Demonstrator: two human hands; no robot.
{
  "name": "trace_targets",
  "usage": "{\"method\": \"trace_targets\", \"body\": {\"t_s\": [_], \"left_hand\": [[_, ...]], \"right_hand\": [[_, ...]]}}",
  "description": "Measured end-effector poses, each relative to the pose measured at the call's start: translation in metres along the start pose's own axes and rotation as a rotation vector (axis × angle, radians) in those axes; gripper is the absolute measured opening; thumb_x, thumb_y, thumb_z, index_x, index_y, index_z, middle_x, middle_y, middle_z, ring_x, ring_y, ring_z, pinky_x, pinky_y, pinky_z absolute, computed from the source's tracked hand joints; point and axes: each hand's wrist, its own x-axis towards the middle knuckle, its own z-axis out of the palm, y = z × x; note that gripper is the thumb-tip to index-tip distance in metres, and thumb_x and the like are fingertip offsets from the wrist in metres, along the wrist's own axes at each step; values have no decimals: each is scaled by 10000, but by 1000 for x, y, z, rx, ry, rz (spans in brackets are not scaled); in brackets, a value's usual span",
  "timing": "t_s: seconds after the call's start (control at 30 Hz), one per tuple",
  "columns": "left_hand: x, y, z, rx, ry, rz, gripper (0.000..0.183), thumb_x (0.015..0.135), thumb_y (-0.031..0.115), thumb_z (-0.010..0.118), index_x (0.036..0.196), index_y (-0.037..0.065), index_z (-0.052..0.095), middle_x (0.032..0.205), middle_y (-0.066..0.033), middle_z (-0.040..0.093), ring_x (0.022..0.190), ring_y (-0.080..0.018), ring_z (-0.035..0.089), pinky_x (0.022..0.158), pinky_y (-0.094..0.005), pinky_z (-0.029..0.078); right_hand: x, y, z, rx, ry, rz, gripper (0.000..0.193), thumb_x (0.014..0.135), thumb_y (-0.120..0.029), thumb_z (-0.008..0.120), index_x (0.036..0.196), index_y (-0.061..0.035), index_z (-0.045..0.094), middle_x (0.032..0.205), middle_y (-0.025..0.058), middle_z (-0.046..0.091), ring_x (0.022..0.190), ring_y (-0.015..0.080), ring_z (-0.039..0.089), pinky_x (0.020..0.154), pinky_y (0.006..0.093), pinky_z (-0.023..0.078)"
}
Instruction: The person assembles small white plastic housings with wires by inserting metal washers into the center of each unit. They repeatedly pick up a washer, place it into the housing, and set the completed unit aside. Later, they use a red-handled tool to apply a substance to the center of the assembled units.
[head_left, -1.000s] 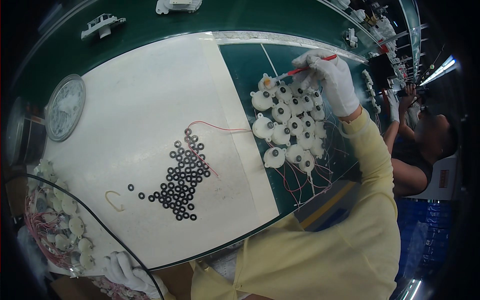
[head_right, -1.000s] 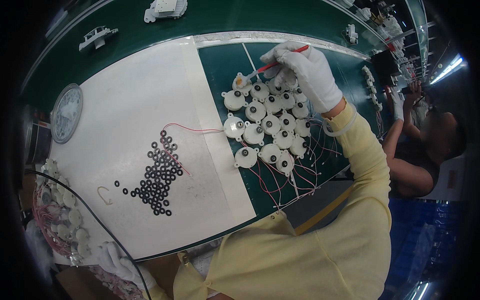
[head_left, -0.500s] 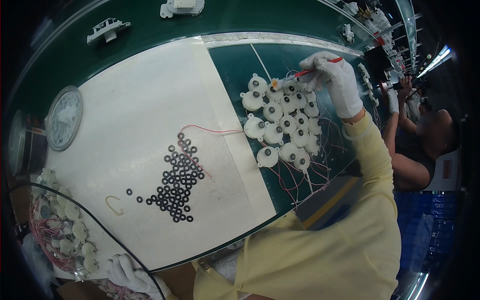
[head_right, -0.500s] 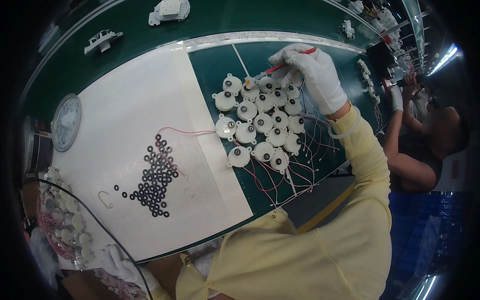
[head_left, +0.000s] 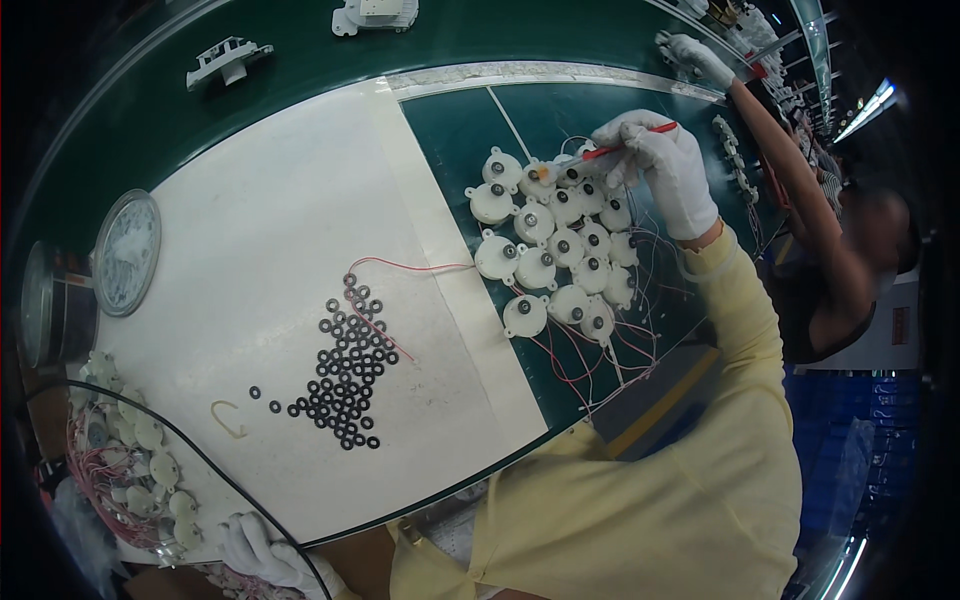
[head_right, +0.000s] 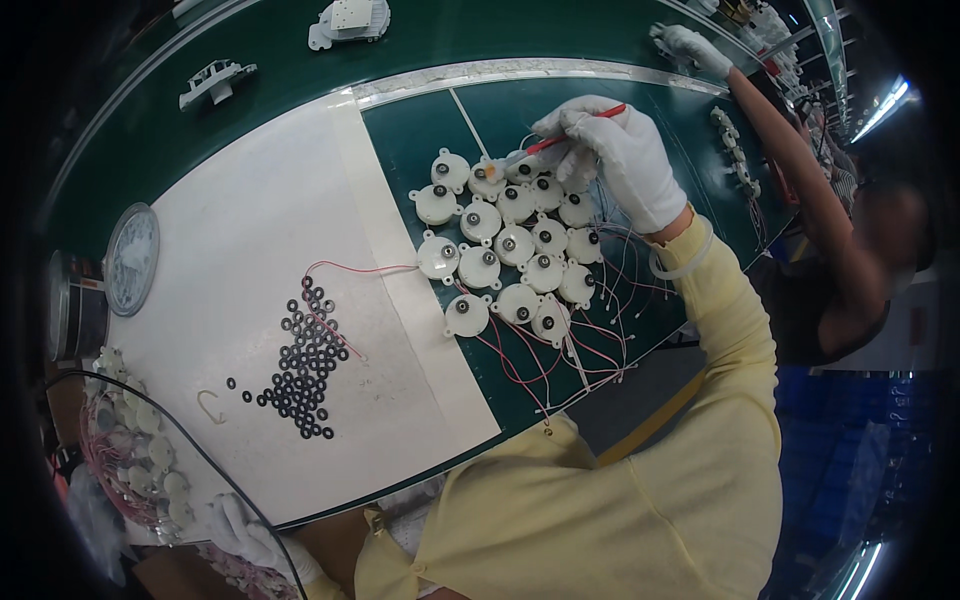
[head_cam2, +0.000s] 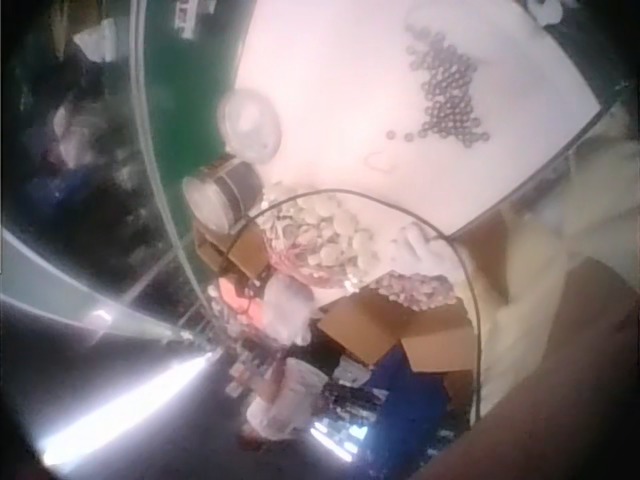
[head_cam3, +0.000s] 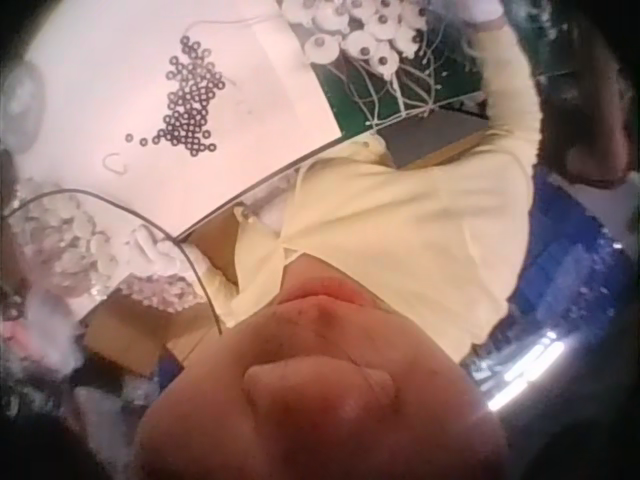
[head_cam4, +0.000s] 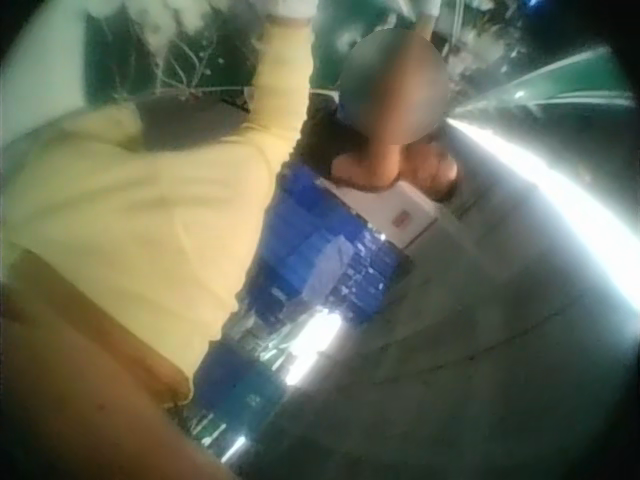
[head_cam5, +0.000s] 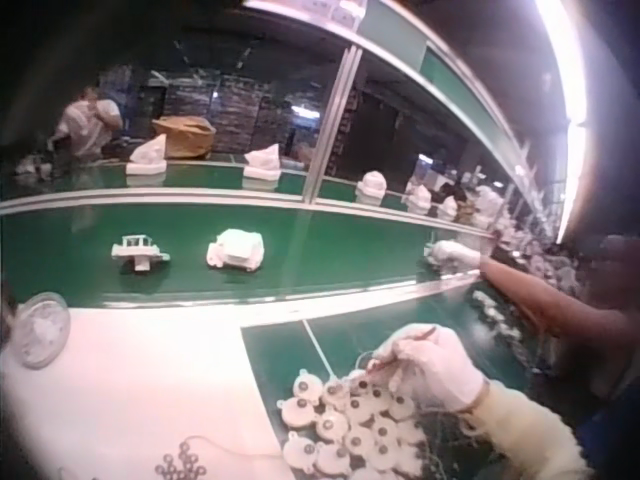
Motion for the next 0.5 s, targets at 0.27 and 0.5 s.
{"method": "trace_targets", "body": {"t_s": [0.27, 0.5], "left_hand": [[8, 6, -4, -46, 9, 34, 541, 1110, 355, 292, 1276, -64, 591, 1323, -231, 566, 1217, -417, 512, 1076, -554, 371], [6, 2, 0, -16, 38, 59, 537, 1110, 354, 304, 1289, -63, 592, 1324, -237, 568, 1221, -414, 514, 1072, -546, 378]], "right_hand": [[-9, 8, -30, 43, 83, -21, 267, 982, -152, 489, 1021, 33, 678, 1063, 146, 736, 634, 148, 671, 561, 225, 466], [-12, 18, -26, 56, 87, -27, 288, 977, -161, 473, 1023, 38, 676, 1051, 144, 731, 640, 150, 668, 571, 226, 470]]}}
